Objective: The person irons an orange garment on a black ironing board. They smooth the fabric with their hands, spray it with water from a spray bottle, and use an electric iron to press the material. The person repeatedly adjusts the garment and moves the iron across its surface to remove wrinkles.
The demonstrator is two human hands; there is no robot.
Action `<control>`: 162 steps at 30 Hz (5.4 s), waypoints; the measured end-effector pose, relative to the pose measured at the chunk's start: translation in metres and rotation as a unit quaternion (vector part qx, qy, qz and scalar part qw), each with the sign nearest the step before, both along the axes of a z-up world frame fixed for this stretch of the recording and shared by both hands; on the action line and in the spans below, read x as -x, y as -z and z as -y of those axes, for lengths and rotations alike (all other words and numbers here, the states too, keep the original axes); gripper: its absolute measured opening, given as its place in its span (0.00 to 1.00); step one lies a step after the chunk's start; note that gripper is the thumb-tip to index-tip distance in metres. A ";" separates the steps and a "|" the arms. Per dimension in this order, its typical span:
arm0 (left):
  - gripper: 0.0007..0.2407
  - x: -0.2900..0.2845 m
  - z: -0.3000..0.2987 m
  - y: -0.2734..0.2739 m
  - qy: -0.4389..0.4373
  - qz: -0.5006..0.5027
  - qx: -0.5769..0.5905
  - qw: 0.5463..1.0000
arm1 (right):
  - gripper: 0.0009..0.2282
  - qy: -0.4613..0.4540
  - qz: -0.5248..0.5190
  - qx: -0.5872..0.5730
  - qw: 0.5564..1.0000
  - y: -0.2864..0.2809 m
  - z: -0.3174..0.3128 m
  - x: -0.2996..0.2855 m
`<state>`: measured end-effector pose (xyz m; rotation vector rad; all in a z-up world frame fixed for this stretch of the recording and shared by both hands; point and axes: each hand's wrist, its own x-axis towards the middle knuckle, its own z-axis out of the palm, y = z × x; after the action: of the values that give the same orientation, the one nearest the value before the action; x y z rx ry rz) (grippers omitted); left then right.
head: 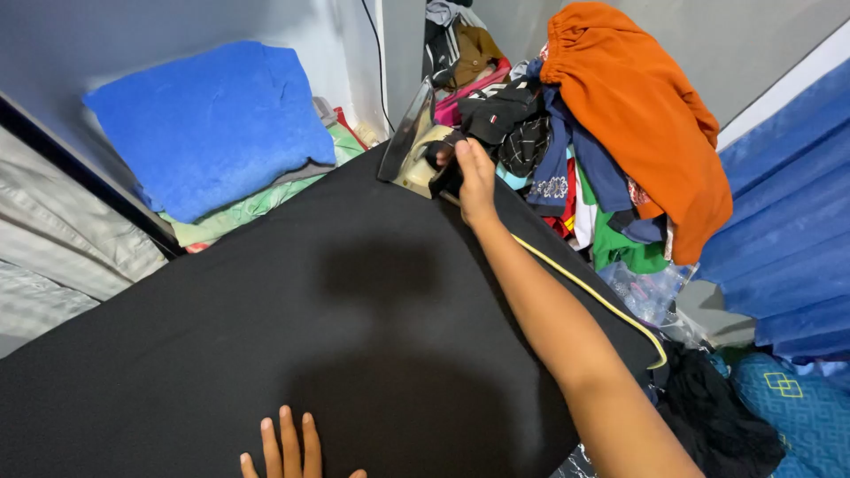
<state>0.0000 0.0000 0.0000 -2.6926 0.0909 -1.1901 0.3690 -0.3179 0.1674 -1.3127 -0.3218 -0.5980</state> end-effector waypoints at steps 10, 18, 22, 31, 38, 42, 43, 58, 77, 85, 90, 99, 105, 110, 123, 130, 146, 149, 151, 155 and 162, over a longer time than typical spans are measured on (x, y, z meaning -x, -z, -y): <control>0.13 -0.021 -0.028 0.038 0.007 0.099 -0.113 0.989 | 0.16 0.470 0.114 0.300 0.823 -0.027 0.173 -0.051; 0.15 -0.015 -0.017 0.015 -0.013 0.072 -0.110 0.991 | 0.06 0.522 -0.025 0.405 0.750 -0.028 0.289 -0.077; 0.14 -0.008 -0.004 -0.003 -0.021 0.072 -0.102 0.992 | 0.08 0.554 0.138 0.300 0.764 -0.079 0.312 -0.079; 0.49 0.010 0.015 -0.022 -0.078 -0.149 0.045 0.985 | 0.08 0.529 0.339 0.006 0.778 -0.251 0.317 0.041; 0.42 0.028 0.055 -0.205 0.211 -0.165 0.265 0.926 | 0.16 0.166 0.333 -0.112 0.921 -0.302 0.223 0.161; 0.39 0.050 0.079 -0.326 0.368 -0.014 0.304 0.879 | 0.13 0.113 0.347 0.007 0.931 -0.334 0.076 0.248; 0.39 0.056 0.083 -0.344 0.362 -0.008 0.304 0.881 | 0.13 0.105 0.351 0.005 0.931 -0.330 0.056 0.257; 0.17 0.072 0.005 -0.350 0.302 -0.051 0.544 0.781 | 0.30 -0.381 0.006 -0.022 0.924 -0.194 -0.171 0.327; 0.04 0.076 -0.050 -0.403 0.267 0.015 0.533 0.803 | 0.20 -0.314 0.140 0.060 0.937 -0.119 -0.178 0.344; 0.09 0.086 -0.048 -0.400 0.341 -0.123 0.491 0.792 | 0.23 -0.250 0.190 0.113 0.943 -0.133 -0.189 0.341; 0.20 0.096 -0.039 -0.396 0.234 -0.081 0.388 0.888 | 0.02 -0.220 0.138 0.129 0.957 -0.165 -0.198 0.358; 0.35 0.100 -0.021 -0.380 0.284 0.034 0.205 0.936 | 0.08 -0.265 0.074 0.120 0.954 -0.196 -0.207 0.370; 0.16 0.098 -0.056 -0.401 0.221 -0.028 0.277 0.935 | 0.14 -0.258 0.120 0.110 0.952 -0.184 -0.203 0.369; 0.08 0.106 -0.066 -0.439 0.225 0.031 0.298 0.927 | 0.28 -0.178 0.129 0.269 0.938 -0.129 -0.223 0.401; 0.20 0.119 -0.160 -0.503 0.017 -0.050 0.301 0.952 | 0.02 -0.108 0.010 0.255 0.961 -0.099 -0.113 0.295; 0.12 0.103 -0.183 -0.492 0.155 0.011 0.222 0.963 | 0.09 -0.064 0.089 0.317 0.942 -0.188 -0.071 0.270; 0.25 0.032 -0.022 -0.400 0.301 -0.158 0.629 0.700 | 0.24 -0.067 0.286 0.331 0.897 -0.169 -0.192 0.355; 0.24 0.030 -0.029 -0.393 0.328 -0.154 0.625 0.691 | 0.07 -0.113 0.289 0.283 0.907 -0.157 -0.178 0.332; 0.23 0.028 -0.043 -0.396 0.333 -0.156 0.617 0.696 | 0.02 -0.150 0.264 0.262 0.916 -0.155 -0.161 0.316; 0.17 0.030 -0.080 -0.420 0.297 -0.066 0.371 0.877 | 0.09 -0.159 0.201 0.251 0.933 -0.188 -0.125 0.301; 0.26 0.055 -0.056 -0.482 0.461 -0.109 0.219 0.853 | 0.14 -0.215 0.253 0.289 0.898 -0.291 -0.135 0.325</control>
<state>-0.0550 0.0564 0.4815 -3.2672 1.4517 -1.1663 0.0438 -0.1831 0.4584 -1.5644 -1.2651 -0.4676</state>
